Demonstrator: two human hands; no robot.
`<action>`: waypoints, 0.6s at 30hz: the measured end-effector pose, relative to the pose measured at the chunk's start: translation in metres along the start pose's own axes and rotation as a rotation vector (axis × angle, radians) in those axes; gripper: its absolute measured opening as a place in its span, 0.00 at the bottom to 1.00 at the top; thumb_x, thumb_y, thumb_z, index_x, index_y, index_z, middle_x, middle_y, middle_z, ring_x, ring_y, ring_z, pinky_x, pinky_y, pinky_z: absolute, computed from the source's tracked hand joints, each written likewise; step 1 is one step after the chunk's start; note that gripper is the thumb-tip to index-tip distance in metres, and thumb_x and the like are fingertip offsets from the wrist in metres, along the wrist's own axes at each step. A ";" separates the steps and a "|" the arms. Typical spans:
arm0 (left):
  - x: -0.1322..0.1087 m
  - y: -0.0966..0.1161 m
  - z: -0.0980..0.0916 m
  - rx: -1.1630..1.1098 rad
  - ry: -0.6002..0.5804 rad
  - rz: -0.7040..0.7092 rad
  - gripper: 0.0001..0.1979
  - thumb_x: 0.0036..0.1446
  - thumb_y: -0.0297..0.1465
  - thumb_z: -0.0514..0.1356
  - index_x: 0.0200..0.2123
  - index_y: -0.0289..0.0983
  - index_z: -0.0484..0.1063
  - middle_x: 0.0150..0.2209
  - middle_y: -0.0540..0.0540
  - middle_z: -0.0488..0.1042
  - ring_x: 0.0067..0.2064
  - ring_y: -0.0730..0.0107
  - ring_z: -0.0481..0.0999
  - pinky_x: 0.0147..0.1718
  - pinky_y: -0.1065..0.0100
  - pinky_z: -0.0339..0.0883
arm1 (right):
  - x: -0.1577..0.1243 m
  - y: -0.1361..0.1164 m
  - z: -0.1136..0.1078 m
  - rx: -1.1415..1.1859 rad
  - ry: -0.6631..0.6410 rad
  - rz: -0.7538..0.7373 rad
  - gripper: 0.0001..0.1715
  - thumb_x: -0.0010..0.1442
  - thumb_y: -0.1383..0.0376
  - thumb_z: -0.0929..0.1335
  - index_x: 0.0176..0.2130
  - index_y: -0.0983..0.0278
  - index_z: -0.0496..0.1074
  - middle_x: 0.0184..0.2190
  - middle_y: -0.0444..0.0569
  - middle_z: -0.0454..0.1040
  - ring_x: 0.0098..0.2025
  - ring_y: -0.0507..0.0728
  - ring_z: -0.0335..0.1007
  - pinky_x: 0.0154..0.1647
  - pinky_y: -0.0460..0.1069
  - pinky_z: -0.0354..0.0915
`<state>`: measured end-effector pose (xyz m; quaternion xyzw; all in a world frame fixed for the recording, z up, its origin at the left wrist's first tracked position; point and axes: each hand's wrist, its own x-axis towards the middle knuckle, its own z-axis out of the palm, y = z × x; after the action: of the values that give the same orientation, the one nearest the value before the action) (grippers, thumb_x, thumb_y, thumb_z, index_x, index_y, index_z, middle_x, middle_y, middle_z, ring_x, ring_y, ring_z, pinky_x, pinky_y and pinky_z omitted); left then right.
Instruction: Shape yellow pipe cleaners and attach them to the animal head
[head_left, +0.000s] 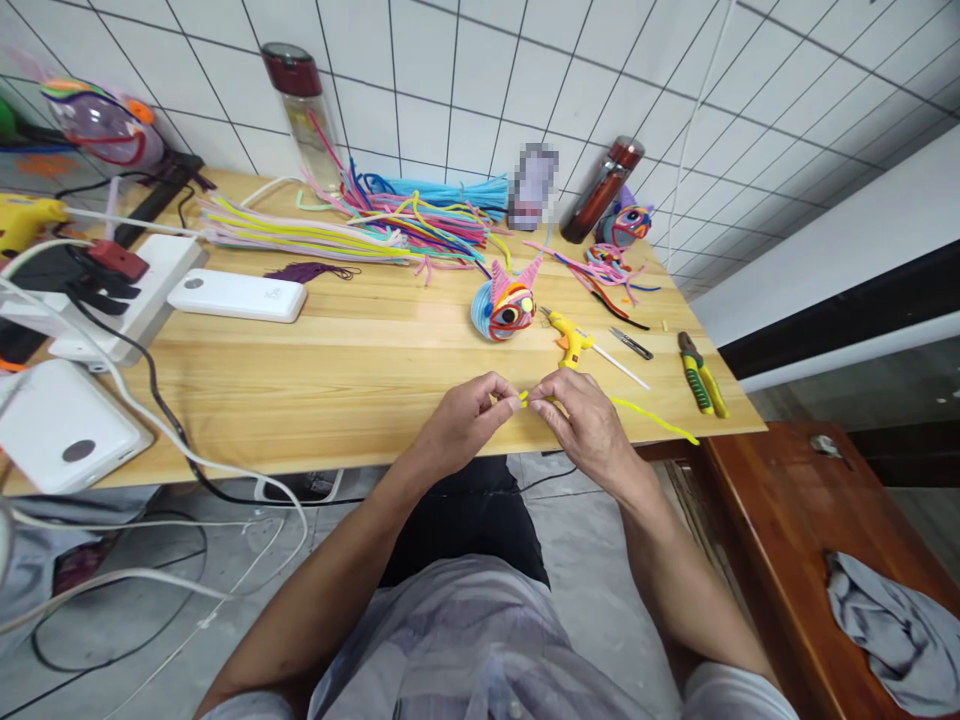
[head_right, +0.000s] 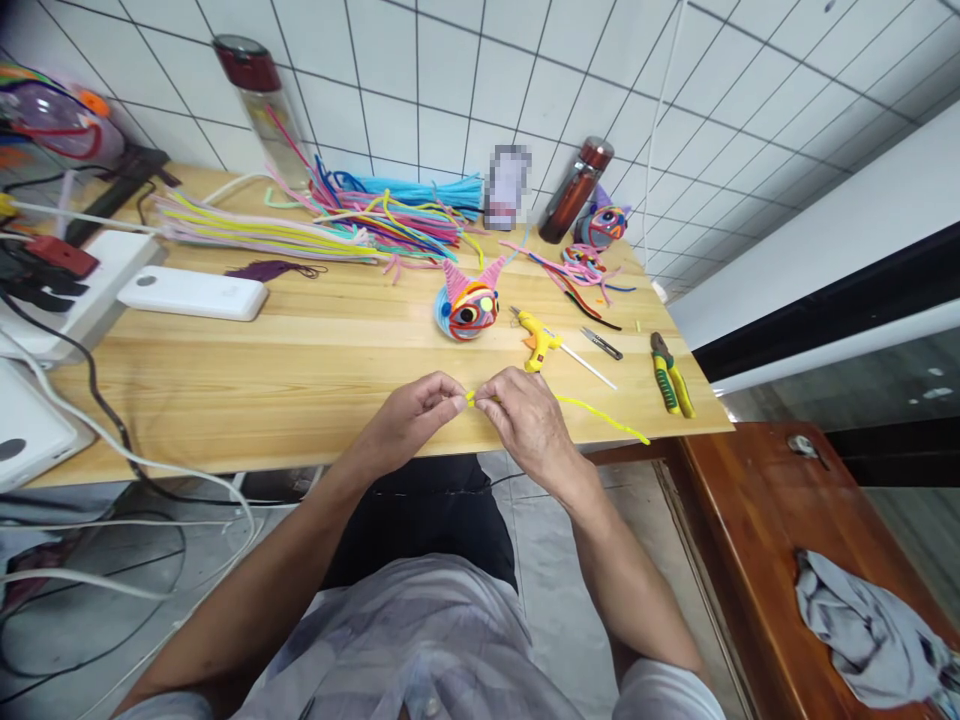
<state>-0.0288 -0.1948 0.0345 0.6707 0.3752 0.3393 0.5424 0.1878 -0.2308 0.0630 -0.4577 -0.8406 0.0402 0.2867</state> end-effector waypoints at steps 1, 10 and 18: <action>-0.001 -0.002 0.002 0.017 0.023 0.017 0.08 0.65 0.38 0.62 0.41 0.39 0.74 0.24 0.58 0.64 0.25 0.74 0.61 0.27 0.69 0.55 | 0.000 -0.001 0.000 0.007 0.010 0.010 0.08 0.79 0.64 0.66 0.43 0.59 0.73 0.38 0.48 0.79 0.41 0.60 0.75 0.43 0.55 0.64; -0.004 -0.023 0.014 0.277 0.226 0.490 0.04 0.71 0.26 0.62 0.47 0.40 0.75 0.45 0.45 0.83 0.39 0.70 0.80 0.43 0.68 0.74 | -0.002 -0.006 0.005 0.041 0.050 0.084 0.06 0.76 0.66 0.69 0.43 0.59 0.74 0.38 0.48 0.79 0.41 0.60 0.76 0.44 0.55 0.67; -0.001 -0.027 0.013 0.310 0.187 0.387 0.08 0.73 0.28 0.60 0.41 0.40 0.79 0.44 0.44 0.86 0.49 0.65 0.85 0.53 0.65 0.77 | -0.002 -0.002 0.007 0.064 0.026 0.113 0.04 0.75 0.65 0.70 0.45 0.58 0.77 0.39 0.49 0.81 0.42 0.62 0.78 0.45 0.57 0.70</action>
<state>-0.0217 -0.1985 0.0054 0.7708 0.3361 0.4357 0.3212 0.1838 -0.2320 0.0566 -0.4955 -0.8080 0.0775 0.3093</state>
